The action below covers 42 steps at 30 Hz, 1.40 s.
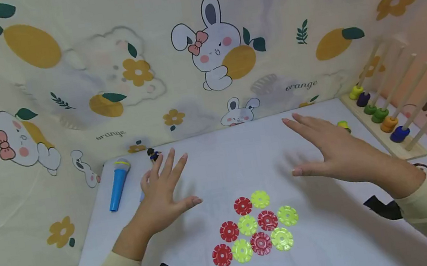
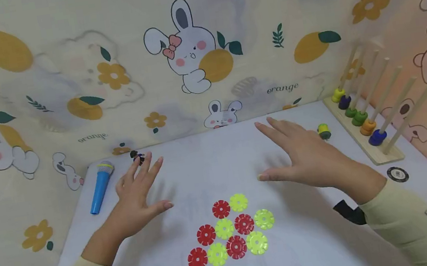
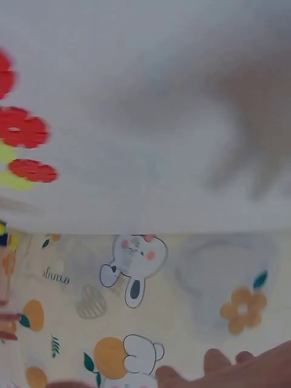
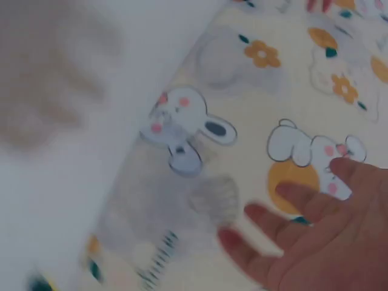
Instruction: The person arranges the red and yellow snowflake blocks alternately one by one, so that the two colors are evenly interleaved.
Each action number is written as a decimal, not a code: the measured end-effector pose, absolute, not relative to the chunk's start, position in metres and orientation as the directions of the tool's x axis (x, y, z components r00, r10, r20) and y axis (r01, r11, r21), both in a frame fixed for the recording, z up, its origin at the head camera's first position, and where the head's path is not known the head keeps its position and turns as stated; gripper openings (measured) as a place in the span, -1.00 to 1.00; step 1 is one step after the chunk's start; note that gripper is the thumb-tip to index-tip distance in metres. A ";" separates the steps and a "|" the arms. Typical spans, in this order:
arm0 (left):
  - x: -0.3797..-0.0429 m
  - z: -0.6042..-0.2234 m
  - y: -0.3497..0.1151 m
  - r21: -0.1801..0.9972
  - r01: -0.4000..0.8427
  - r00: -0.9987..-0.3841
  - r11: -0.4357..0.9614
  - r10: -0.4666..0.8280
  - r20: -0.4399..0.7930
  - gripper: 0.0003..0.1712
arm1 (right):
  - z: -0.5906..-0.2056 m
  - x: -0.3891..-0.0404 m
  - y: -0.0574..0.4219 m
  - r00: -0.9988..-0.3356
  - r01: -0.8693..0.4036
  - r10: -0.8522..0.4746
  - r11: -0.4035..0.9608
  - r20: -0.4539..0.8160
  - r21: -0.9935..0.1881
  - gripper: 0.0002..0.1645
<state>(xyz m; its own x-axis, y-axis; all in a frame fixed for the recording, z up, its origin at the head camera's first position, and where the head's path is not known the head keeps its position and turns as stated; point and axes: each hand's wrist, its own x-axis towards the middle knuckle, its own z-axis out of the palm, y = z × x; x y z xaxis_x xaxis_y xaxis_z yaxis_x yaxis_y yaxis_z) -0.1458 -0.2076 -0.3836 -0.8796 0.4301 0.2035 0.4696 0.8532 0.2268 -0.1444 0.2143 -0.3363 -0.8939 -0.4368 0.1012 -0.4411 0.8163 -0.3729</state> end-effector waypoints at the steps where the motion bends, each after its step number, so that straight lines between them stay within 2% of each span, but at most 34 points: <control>1: -0.145 -0.388 -0.206 0.298 0.479 -0.877 0.826 0.434 0.207 0.12 | -0.343 -0.145 0.212 -0.892 -0.437 -0.441 0.782 0.101 -0.444 0.22; 4: -0.143 -0.407 -0.200 0.508 0.479 -0.875 0.716 0.433 0.216 0.06 | -0.365 -0.147 0.202 -0.888 -0.404 -0.447 0.653 0.105 -0.640 0.23; 7: -0.142 -0.431 -0.189 0.661 0.457 -0.878 0.595 0.422 0.228 0.02 | -0.390 -0.148 0.189 -0.884 -0.371 -0.454 0.538 0.111 -0.757 0.22; 11: -0.142 -0.459 -0.169 0.787 0.429 -0.876 0.443 0.417 0.242 -0.03 | -0.424 -0.149 0.171 -0.878 -0.319 -0.469 0.436 0.090 -0.842 0.18; 15: -0.137 -0.479 -0.149 0.871 0.341 -0.895 0.354 0.406 0.186 -0.08 | -0.452 -0.149 0.160 -0.878 -0.244 -0.478 0.410 0.021 -0.879 0.14; 19: -0.134 -0.492 -0.133 0.845 0.276 -0.927 0.458 0.361 0.107 -0.13 | -0.469 -0.148 0.154 -0.888 -0.185 -0.456 0.467 -0.056 -0.865 0.02; 23: -0.135 -0.501 -0.125 0.687 0.345 -0.923 0.639 0.366 0.124 -0.23 | -0.478 -0.147 0.148 -0.886 -0.268 -0.462 0.578 -0.038 -0.771 -0.24; 27: -0.134 -0.500 -0.119 0.601 0.375 -0.919 0.706 0.367 0.142 -0.41 | -0.479 -0.143 0.143 -0.882 -0.361 -0.471 0.645 0.021 -0.674 -0.40; 30: -0.133 -0.497 -0.117 0.629 0.341 -0.931 0.699 0.344 0.123 -0.52 | -0.478 -0.141 0.139 -0.894 -0.343 -0.447 0.658 0.020 -0.671 -0.43; 34: -0.133 -0.497 -0.118 0.709 0.301 -0.940 0.638 0.324 0.107 -0.57 | -0.474 -0.140 0.137 -0.916 -0.234 -0.397 0.641 -0.055 -0.731 -0.46; 38: -0.133 -0.496 -0.123 0.807 0.263 -0.952 0.529 0.276 0.129 -0.72 | -0.468 -0.140 0.136 -0.917 -0.187 -0.390 0.601 -0.081 -0.777 -0.66; 42: -0.141 -0.486 -0.136 0.850 0.235 -0.967 0.472 0.202 0.155 -0.82 | -0.456 -0.147 0.134 -0.917 -0.191 -0.392 0.589 -0.071 -0.786 -0.81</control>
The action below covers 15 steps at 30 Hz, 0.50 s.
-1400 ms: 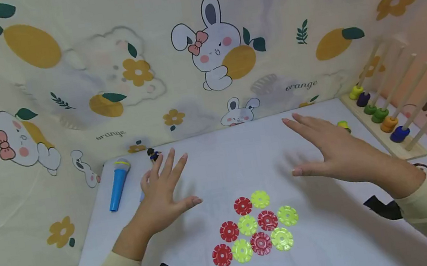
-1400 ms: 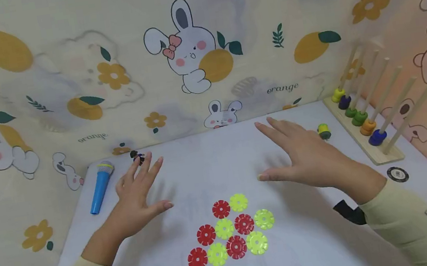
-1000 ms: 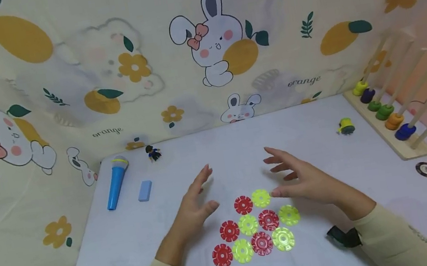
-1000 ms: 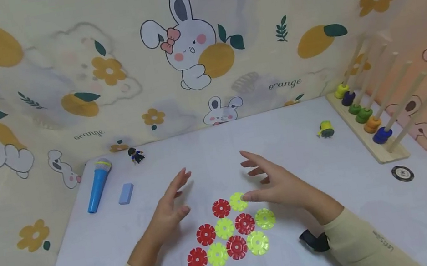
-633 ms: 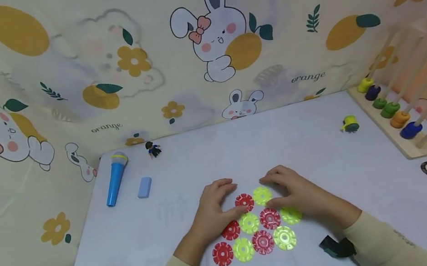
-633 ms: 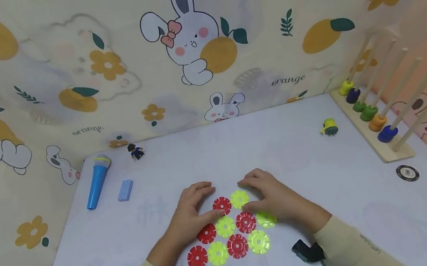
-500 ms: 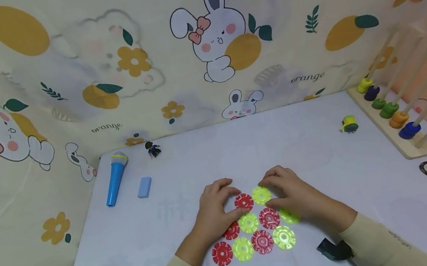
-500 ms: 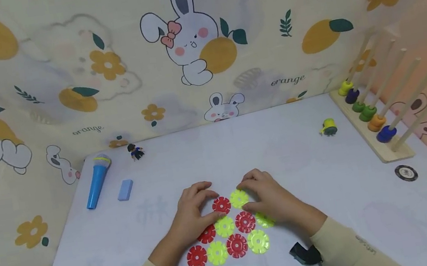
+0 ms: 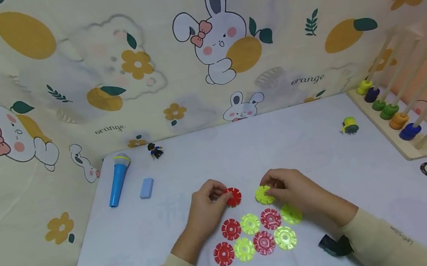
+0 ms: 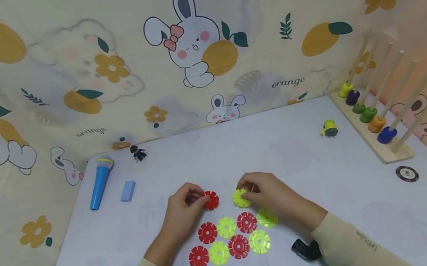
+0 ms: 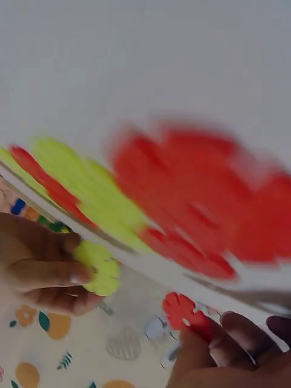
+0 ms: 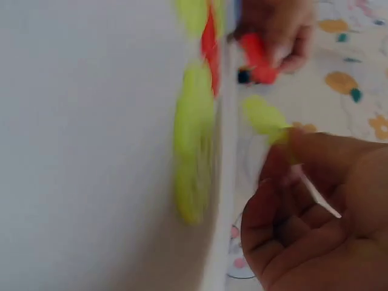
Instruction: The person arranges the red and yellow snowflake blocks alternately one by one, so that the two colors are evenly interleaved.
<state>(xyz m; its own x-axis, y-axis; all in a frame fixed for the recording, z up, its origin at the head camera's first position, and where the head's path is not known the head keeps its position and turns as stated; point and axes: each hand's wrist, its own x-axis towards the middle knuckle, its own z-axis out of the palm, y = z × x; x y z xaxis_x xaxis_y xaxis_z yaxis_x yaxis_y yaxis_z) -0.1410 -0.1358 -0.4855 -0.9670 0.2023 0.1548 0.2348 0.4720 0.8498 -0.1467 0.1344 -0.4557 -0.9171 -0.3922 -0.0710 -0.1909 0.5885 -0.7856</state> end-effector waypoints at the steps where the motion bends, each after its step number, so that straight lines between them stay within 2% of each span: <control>1: -0.145 -0.483 -0.141 0.857 0.222 -0.972 0.466 0.179 0.155 -0.82 | -0.452 -0.150 0.133 -0.917 -0.187 -0.392 0.586 -0.075 -0.788 -0.81; 8: -0.189 -0.482 -0.182 0.843 0.071 -0.993 0.534 -0.042 0.111 -0.77 | -0.432 -0.191 0.111 -0.901 -0.192 -0.427 0.543 -0.072 -0.818 -0.79; 11: -0.202 -0.487 -0.192 0.785 0.057 -0.983 0.617 -0.105 0.154 -0.75 | -0.433 -0.209 0.095 -0.898 -0.148 -0.426 0.530 -0.111 -0.835 -0.79; 15: -0.207 -0.497 -0.198 0.654 0.096 -0.961 0.750 -0.102 0.258 -0.75 | -0.444 -0.226 0.071 -0.901 -0.073 -0.396 0.544 -0.179 -0.836 -0.78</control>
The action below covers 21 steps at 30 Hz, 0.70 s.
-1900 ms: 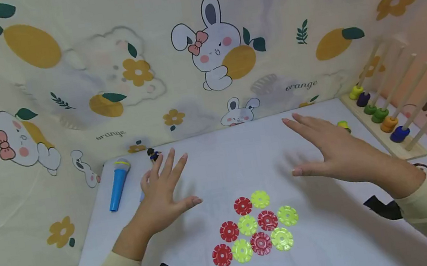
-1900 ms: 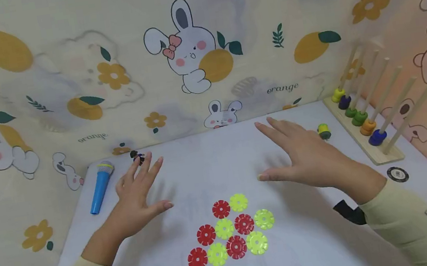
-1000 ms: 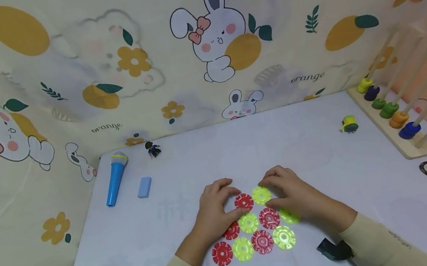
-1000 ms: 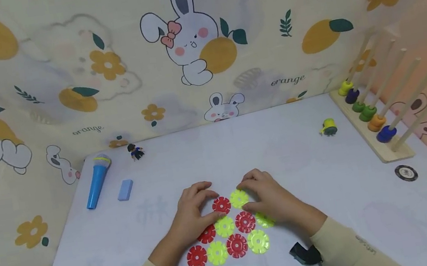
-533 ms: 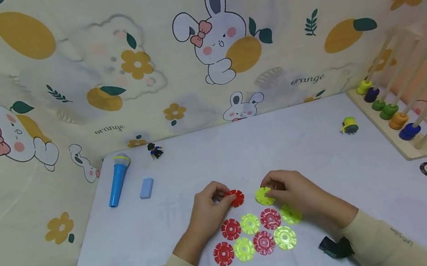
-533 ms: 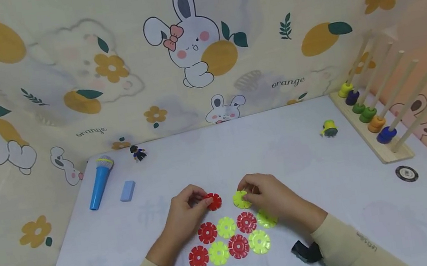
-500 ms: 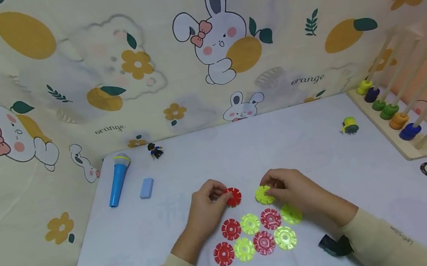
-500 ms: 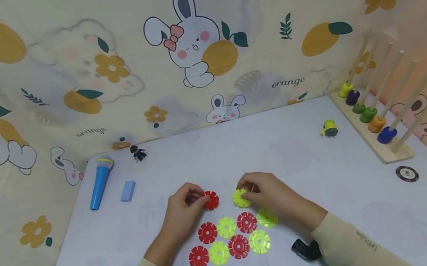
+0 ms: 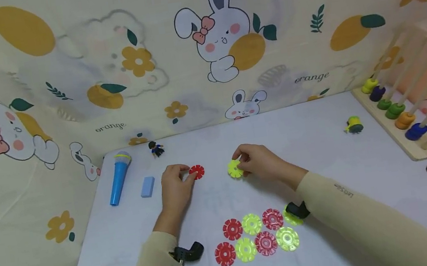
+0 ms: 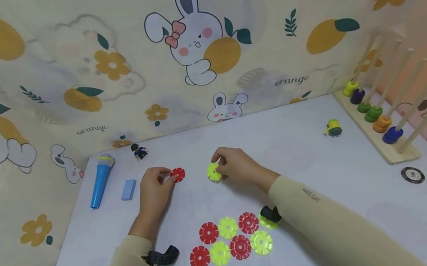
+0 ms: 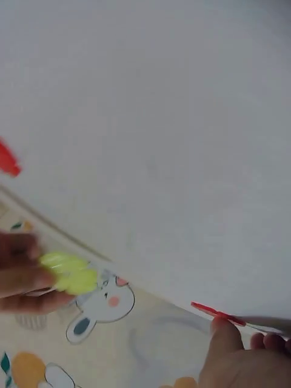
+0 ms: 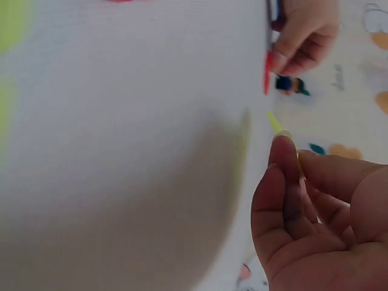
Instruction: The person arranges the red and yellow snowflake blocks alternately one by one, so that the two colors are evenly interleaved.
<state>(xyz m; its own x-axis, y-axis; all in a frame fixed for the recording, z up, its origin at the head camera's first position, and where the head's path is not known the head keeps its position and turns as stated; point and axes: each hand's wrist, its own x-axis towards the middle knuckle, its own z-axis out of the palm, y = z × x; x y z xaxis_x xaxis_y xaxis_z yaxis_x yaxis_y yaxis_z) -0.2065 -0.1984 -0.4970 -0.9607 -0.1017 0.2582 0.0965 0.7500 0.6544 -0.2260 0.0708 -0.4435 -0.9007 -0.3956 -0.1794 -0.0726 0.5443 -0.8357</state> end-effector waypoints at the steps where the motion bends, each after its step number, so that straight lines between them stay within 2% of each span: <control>1: -0.206 -0.499 -0.199 0.626 0.125 -0.956 0.770 -0.076 0.284 -0.75 | -0.446 -0.229 0.066 -0.901 -0.064 -0.388 0.555 -0.191 -0.829 -0.76; 4: -0.201 -0.504 -0.201 0.536 0.213 -0.951 0.817 0.048 0.304 -0.65 | -0.451 -0.232 0.056 -0.905 -0.090 -0.381 0.605 -0.189 -0.791 -0.67; 7: -0.190 -0.503 -0.205 0.434 0.277 -0.954 0.857 0.193 0.227 -0.45 | -0.450 -0.228 0.052 -0.895 -0.205 -0.421 0.683 -0.149 -0.701 -0.53; 10: -0.177 -0.501 -0.211 0.335 0.288 -0.957 0.897 0.258 0.133 -0.28 | -0.446 -0.218 0.051 -0.840 -0.389 -0.521 0.770 -0.148 -0.505 -0.39; 14: -0.172 -0.500 -0.214 0.262 0.276 -0.961 0.925 0.255 0.111 -0.17 | -0.443 -0.206 0.054 -0.756 -0.549 -0.616 0.781 -0.223 -0.296 -0.23; 21: -0.175 -0.502 -0.216 0.283 0.273 -0.962 0.919 0.258 0.091 -0.15 | -0.451 -0.210 0.041 -0.737 -0.579 -0.639 0.765 -0.219 -0.282 -0.11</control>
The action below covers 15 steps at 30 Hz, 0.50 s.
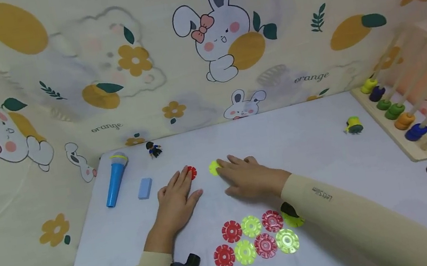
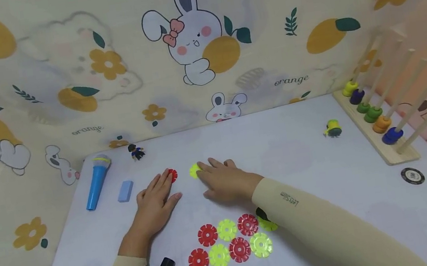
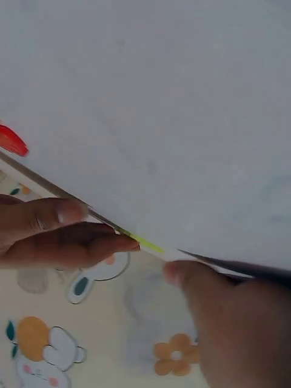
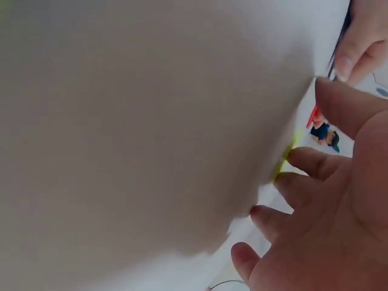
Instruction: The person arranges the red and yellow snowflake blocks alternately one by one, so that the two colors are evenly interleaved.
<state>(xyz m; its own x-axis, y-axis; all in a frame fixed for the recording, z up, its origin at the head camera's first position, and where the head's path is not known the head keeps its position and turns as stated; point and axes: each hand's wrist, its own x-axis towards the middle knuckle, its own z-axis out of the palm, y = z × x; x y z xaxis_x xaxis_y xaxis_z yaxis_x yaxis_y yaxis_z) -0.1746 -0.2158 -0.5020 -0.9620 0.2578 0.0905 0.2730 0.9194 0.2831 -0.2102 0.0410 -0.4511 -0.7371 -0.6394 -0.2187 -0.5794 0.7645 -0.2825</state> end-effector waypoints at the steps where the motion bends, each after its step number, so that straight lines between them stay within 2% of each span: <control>1: -0.175 -0.502 -0.217 0.288 0.273 -0.962 0.918 0.259 0.087 -0.16 | -0.452 -0.212 0.038 -0.736 -0.583 -0.642 0.762 -0.214 -0.283 -0.10; 6: -0.175 -0.501 -0.223 0.316 0.280 -0.960 0.907 0.268 0.081 -0.19 | -0.452 -0.220 0.020 -0.726 -0.584 -0.651 0.753 -0.220 -0.303 0.00; 15: -0.175 -0.500 -0.225 0.337 0.285 -0.958 0.897 0.277 0.072 -0.16 | -0.450 -0.224 0.000 -0.716 -0.601 -0.654 0.755 -0.242 -0.261 0.13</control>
